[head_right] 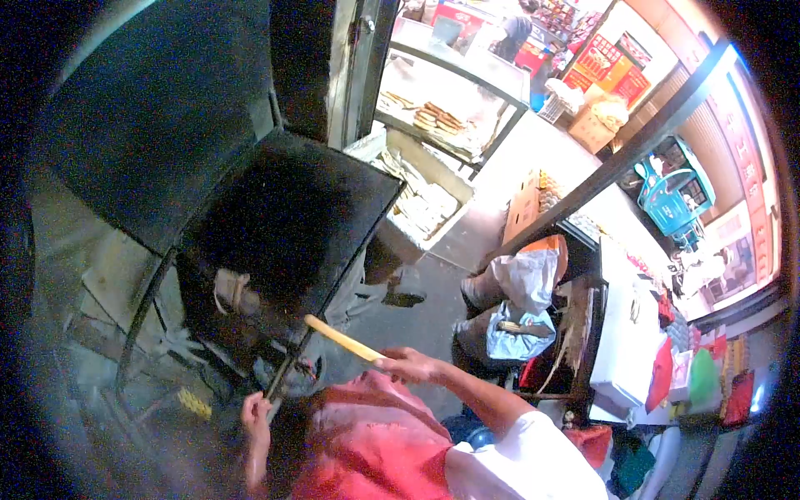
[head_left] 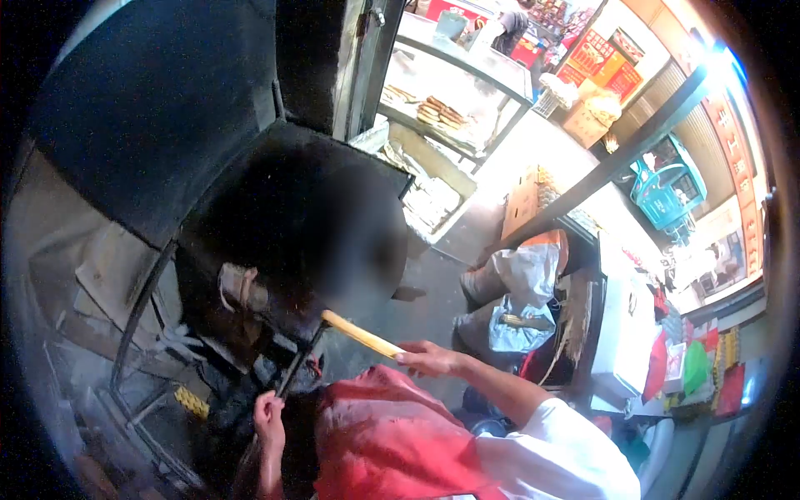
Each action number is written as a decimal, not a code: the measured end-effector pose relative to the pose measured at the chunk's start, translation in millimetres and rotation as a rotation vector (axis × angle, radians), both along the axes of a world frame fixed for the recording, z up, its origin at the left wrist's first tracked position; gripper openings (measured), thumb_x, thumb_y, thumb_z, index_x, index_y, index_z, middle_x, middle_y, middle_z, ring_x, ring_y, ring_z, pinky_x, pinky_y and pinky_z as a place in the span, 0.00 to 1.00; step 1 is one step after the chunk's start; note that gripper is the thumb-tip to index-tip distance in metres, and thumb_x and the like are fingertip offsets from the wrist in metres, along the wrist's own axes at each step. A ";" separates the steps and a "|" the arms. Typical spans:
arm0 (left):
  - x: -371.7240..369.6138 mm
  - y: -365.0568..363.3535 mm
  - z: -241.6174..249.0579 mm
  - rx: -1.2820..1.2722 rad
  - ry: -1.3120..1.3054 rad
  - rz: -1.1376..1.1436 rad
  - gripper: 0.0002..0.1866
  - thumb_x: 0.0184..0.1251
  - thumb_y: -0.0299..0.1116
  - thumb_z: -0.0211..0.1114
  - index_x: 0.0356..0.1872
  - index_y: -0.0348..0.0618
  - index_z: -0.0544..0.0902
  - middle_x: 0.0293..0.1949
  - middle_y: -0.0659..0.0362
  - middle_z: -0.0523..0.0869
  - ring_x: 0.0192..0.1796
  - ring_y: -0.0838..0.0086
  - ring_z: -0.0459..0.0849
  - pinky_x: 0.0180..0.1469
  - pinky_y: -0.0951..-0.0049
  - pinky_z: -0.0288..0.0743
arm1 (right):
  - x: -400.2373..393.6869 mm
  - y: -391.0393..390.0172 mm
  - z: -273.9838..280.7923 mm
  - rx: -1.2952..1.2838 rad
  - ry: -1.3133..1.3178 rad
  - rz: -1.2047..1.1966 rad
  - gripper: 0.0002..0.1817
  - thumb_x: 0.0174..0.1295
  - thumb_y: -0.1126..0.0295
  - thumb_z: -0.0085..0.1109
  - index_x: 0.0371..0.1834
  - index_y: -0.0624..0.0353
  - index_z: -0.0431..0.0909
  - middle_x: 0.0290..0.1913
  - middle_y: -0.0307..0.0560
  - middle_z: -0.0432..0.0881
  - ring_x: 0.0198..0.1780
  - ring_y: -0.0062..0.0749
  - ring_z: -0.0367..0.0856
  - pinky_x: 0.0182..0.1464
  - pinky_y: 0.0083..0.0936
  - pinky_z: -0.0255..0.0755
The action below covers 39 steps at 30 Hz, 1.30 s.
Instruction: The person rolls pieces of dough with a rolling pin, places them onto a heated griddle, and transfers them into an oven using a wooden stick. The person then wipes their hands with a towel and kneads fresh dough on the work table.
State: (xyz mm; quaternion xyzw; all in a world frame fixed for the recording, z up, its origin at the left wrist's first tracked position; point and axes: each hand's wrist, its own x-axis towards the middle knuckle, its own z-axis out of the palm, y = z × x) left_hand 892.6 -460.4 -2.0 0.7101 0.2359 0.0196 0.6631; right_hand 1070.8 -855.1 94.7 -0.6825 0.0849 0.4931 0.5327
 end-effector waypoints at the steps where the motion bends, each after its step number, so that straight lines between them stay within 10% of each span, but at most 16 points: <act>1: -44.2 1.3 -19.9 -0.017 0.080 0.061 0.14 0.76 0.32 0.58 0.57 0.36 0.76 0.47 0.57 0.81 0.46 0.72 0.82 0.53 0.70 0.76 | -3.7 11.3 5.3 0.020 -0.007 0.121 0.43 0.65 0.39 0.61 0.73 0.61 0.68 0.51 0.44 0.79 0.44 0.27 0.78 0.43 0.27 0.75; 5: -250.4 15.1 -154.3 -0.175 0.331 0.158 0.14 0.77 0.35 0.57 0.55 0.37 0.77 0.46 0.57 0.81 0.44 0.71 0.81 0.52 0.68 0.76 | -47.0 33.6 -26.9 0.059 -0.188 0.317 0.46 0.63 0.32 0.56 0.71 0.62 0.71 0.46 0.48 0.80 0.44 0.33 0.78 0.45 0.33 0.75; 14: -487.1 -75.2 -127.7 -0.019 0.718 0.183 0.16 0.78 0.42 0.55 0.53 0.42 0.80 0.41 0.60 0.81 0.41 0.74 0.79 0.45 0.67 0.75 | -177.9 -9.5 -65.2 0.175 -0.010 0.359 0.44 0.61 0.53 0.66 0.76 0.67 0.60 0.64 0.54 0.77 0.57 0.36 0.79 0.56 0.30 0.77; 18: -476.7 -106.2 -104.3 0.253 0.601 0.201 0.17 0.78 0.45 0.55 0.53 0.45 0.81 0.39 0.61 0.80 0.39 0.75 0.78 0.43 0.66 0.74 | -194.5 38.1 -23.9 0.110 0.152 0.564 0.39 0.64 0.54 0.64 0.73 0.65 0.65 0.55 0.48 0.81 0.49 0.32 0.81 0.51 0.28 0.77; 19: -441.5 -98.7 -80.2 -0.081 0.518 0.363 0.16 0.78 0.43 0.57 0.54 0.43 0.80 0.37 0.62 0.80 0.37 0.76 0.78 0.40 0.68 0.74 | -204.2 44.6 -46.4 0.092 0.118 0.546 0.39 0.64 0.51 0.65 0.72 0.67 0.67 0.58 0.52 0.80 0.53 0.35 0.80 0.55 0.29 0.76; 24: -379.3 -78.7 -19.5 -0.080 0.285 0.460 0.14 0.75 0.33 0.61 0.56 0.38 0.79 0.42 0.60 0.83 0.41 0.75 0.81 0.44 0.71 0.79 | -227.3 110.8 -52.9 0.137 0.199 0.631 0.40 0.66 0.42 0.62 0.68 0.66 0.71 0.57 0.54 0.81 0.58 0.41 0.79 0.52 0.33 0.80; 29: -439.9 -2.5 10.1 -0.191 0.239 0.714 0.13 0.76 0.34 0.60 0.55 0.41 0.80 0.45 0.59 0.85 0.43 0.74 0.86 0.44 0.73 0.79 | -266.9 209.9 -38.8 0.228 0.349 0.564 0.35 0.71 0.43 0.55 0.67 0.61 0.71 0.50 0.49 0.83 0.36 0.35 0.86 0.33 0.31 0.83; 34: -548.6 147.0 19.4 -0.081 0.244 1.012 0.10 0.76 0.37 0.59 0.50 0.44 0.81 0.37 0.61 0.86 0.36 0.77 0.85 0.37 0.78 0.75 | -297.8 312.9 -71.4 0.161 0.461 0.591 0.36 0.69 0.40 0.57 0.63 0.62 0.73 0.49 0.50 0.82 0.40 0.38 0.86 0.36 0.34 0.82; 36: -631.8 242.0 -54.3 -0.089 0.006 0.855 0.11 0.76 0.38 0.60 0.50 0.43 0.81 0.36 0.61 0.86 0.34 0.80 0.82 0.35 0.77 0.75 | -310.9 350.0 -65.6 0.100 0.359 0.439 0.36 0.71 0.39 0.52 0.64 0.62 0.70 0.50 0.50 0.81 0.45 0.36 0.83 0.43 0.34 0.78; 39: -628.3 310.7 -28.2 0.687 0.201 0.866 0.13 0.72 0.36 0.64 0.51 0.40 0.81 0.39 0.53 0.86 0.39 0.67 0.83 0.46 0.67 0.78 | -345.0 377.3 -55.2 0.116 0.096 0.354 0.35 0.70 0.43 0.57 0.68 0.60 0.69 0.54 0.49 0.79 0.47 0.38 0.83 0.47 0.36 0.76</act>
